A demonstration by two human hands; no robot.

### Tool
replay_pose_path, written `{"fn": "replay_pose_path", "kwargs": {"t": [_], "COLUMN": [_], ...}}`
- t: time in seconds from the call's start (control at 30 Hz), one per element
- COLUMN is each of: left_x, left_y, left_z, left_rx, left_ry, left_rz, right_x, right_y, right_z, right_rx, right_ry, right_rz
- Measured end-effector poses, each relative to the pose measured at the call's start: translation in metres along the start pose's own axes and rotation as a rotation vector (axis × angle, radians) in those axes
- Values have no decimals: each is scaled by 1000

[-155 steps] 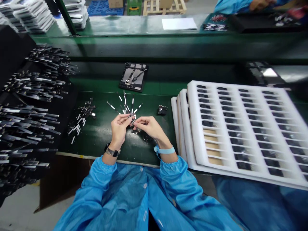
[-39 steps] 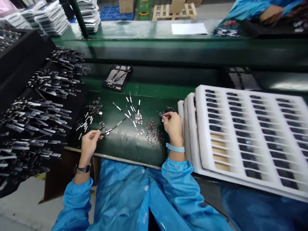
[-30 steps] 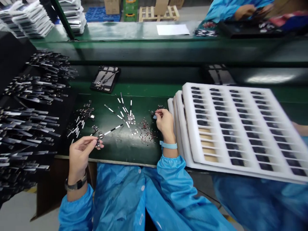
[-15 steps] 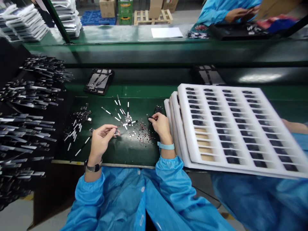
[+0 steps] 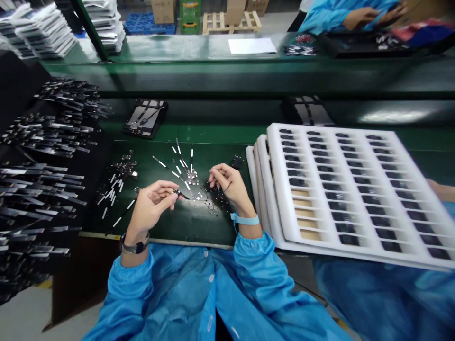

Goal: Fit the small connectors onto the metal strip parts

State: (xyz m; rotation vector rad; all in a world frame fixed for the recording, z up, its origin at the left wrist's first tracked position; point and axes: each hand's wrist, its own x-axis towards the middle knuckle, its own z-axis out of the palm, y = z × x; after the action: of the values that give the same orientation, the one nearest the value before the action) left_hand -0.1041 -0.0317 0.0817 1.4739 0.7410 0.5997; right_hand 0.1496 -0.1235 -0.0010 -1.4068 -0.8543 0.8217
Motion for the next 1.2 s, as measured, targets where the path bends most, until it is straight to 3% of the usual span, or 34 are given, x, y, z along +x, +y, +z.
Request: {"fn": "replay_pose_path", "kwargs": {"t": [0.13,0.3,0.43,0.67,0.83,1.2], "left_x": [-7,-6,8,32,36,34], "left_y": [4,3,-13,-49,-54,-56], "left_z": [-15,-29,-17,11,18,24], "left_rx": [-71,-34,73,96,65,61], "left_ry": [-17,-87,-136,-57,-66,-56], "left_rz": [10,-12,-89,-93,-106,-111], "right_x": [-1,-4,-5,-10,-14,-14], "right_y": [-1,-3,-4,-8,-11,-6], "right_z": [-2,1,6,14,22,28], "right_rx": [51,-112,-178,-211,-188,-160], "right_ry": [-92,-104,-143,-320,-469,-498], "right_rz": [25,-55,-119,-127,-100,-58]}}
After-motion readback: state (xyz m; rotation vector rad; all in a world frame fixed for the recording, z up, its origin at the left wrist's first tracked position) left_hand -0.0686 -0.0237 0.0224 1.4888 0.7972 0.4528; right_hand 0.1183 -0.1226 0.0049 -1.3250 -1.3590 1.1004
